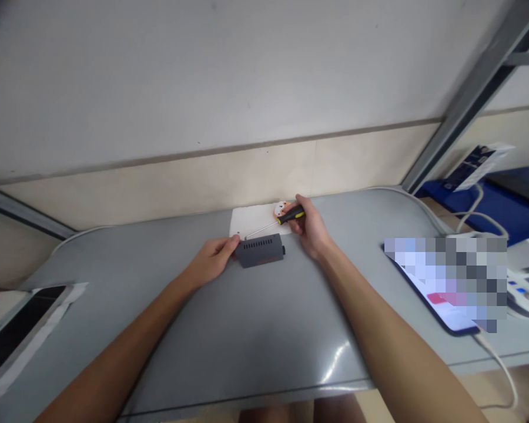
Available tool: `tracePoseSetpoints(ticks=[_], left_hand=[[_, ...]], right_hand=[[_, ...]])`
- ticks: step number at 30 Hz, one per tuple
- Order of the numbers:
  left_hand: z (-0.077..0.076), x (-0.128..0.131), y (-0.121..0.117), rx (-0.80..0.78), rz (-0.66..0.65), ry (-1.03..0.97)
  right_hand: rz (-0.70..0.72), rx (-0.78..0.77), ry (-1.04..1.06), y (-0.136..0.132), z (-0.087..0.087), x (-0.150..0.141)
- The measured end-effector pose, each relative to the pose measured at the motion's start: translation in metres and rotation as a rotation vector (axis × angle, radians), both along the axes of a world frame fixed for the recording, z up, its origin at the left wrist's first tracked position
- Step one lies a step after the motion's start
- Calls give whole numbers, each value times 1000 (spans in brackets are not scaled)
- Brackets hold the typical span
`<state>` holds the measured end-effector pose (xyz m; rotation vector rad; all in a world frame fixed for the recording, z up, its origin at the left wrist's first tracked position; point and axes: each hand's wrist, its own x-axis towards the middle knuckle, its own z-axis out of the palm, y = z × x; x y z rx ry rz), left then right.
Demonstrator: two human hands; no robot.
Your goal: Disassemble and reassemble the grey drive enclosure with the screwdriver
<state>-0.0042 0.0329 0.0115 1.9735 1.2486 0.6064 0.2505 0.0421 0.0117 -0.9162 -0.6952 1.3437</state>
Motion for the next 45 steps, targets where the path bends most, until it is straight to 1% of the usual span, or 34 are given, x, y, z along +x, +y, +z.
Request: tracePoseSetpoints(ticks=[3,5,9,11,14,17,21,26,29,32,35,37,40,43,45], left_hand=[[-1,1,0,-13,28,-58],[-3,0,1,9,31,-110],[-4,-3,2,126,-4,-183],[-4,-4,2,185,-1,-219],[-2,-4,0,213,9,-286],[2,-3,-3,210,5,-307],[5,1,-6,193,-8,-239],[5,4,-3,63,-44,-261],[4,1,2,14,-34,-299],[7,-6,7,10,-24,-325],[12,-14,10,30,-20,-345],[14,-17,11,54,-6,-360],[13,-19,11,121,60,-357],[12,-17,5,249,111,-311],[14,-13,0,378,104,-249]], right_hand=[[33,16,-26,0,-3,-2],[45,25,-40,0,-5,-4],[55,34,-64,-1,-6,-7],[65,29,-72,-1,-6,-8],[82,20,-82,-1,-7,-8],[84,12,-91,-1,-8,-9],[72,-5,-97,-2,-6,-9],[54,6,-101,1,-9,-6],[6,-9,-100,3,-13,-5],[-11,-30,-213,2,-14,-6],[11,5,-350,-3,-12,-11],[26,36,-414,-6,-11,-14],[68,74,-532,-8,-11,-17],[123,116,-628,-9,-11,-19],[155,122,-659,-10,-11,-19]])
